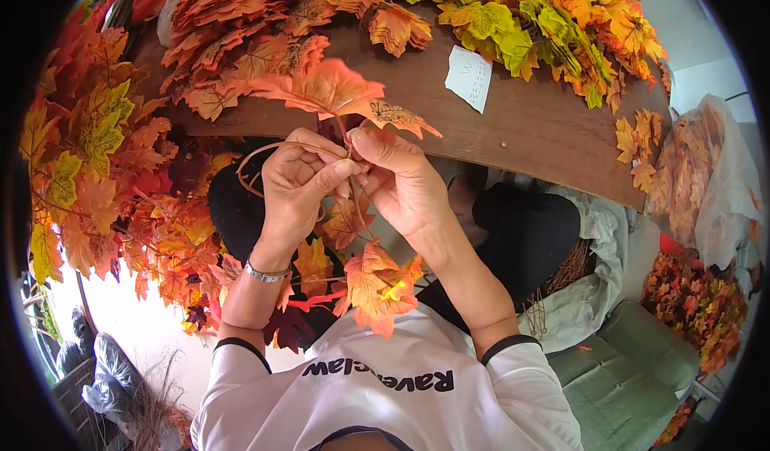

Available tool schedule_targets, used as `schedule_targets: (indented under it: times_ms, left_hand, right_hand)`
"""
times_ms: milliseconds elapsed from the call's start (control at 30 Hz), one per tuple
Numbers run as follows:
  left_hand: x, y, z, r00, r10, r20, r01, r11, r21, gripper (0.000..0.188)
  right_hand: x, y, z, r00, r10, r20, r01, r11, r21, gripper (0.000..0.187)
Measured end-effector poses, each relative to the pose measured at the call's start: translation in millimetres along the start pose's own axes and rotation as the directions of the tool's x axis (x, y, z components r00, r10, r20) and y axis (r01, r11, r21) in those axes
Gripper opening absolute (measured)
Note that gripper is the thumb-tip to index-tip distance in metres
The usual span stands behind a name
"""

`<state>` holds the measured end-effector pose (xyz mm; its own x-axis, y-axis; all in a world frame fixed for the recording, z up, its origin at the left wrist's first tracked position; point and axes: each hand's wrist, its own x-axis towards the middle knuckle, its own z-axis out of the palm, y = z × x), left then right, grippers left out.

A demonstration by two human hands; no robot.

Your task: Attaching artificial autumn leaves of various colors to a brown wire stem to create a garland.

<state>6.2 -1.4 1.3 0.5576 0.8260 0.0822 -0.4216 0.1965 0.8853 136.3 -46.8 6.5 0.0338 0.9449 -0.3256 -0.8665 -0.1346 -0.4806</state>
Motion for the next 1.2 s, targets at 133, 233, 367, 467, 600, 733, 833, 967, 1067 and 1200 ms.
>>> schedule_targets:
  times_ms: [133,233,367,467,600,733,833,967,1067,1200]
  left_hand:
    - [-0.5,-1.3,-2.1,1.000,0.006,0.010,-0.006,1.000,0.003,0.009]
    - [-1.1,0.6,-0.6,1.000,0.009,0.002,-0.009,1.000,-0.009,0.008]
    - [-0.3,2.9,-1.0,0.999,-0.043,-0.016,0.041,0.997,-0.071,0.009]
    - [1.5,2.2,-4.0,0.998,-0.054,0.014,0.054,0.997,-0.060,0.011]
    - [0.2,4.9,-4.3,0.997,-0.071,0.005,0.072,0.996,-0.058,0.012]
    - [-1.2,10.6,-5.6,0.993,-0.116,-0.015,0.114,0.989,-0.094,0.012]
    - [2.1,5.8,-9.9,0.997,-0.083,0.009,0.083,0.995,-0.051,0.011]
    - [0.2,10.9,-12.7,0.990,-0.102,-0.095,0.097,0.994,-0.058,0.008]
    - [-7.6,2.7,-21.2,0.962,0.078,-0.261,-0.090,0.995,-0.036,0.011]
    - [-19.9,5.0,-28.3,0.943,-0.197,-0.268,0.138,0.965,-0.225,0.027]
  right_hand:
    - [-0.4,3.5,-2.2,0.999,-0.015,0.037,0.015,1.000,0.001,0.014]
    - [0.2,6.8,-4.7,0.995,-0.076,0.071,0.079,0.996,-0.043,0.012]
    - [2.9,9.7,-11.1,0.986,-0.103,0.128,0.113,0.991,-0.072,0.011]
    - [3.1,12.0,-15.8,0.989,-0.099,0.107,0.108,0.991,-0.082,0.010]
    - [6.7,8.7,-25.1,0.970,-0.074,0.233,0.112,0.982,-0.153,0.019]
    - [-0.8,10.4,-18.2,0.942,-0.280,0.186,0.329,0.882,-0.338,0.019]
    - [-2.1,10.0,-11.7,0.915,-0.339,0.220,0.401,0.827,-0.393,0.021]
    - [-2.4,16.8,-23.6,0.815,-0.480,0.324,0.567,0.547,-0.616,0.020]
    - [-8.5,15.9,-23.7,0.779,-0.422,0.463,0.609,0.337,-0.718,0.024]
    - [-19.3,26.1,-25.4,0.854,-0.304,0.423,0.502,0.697,-0.512,0.035]
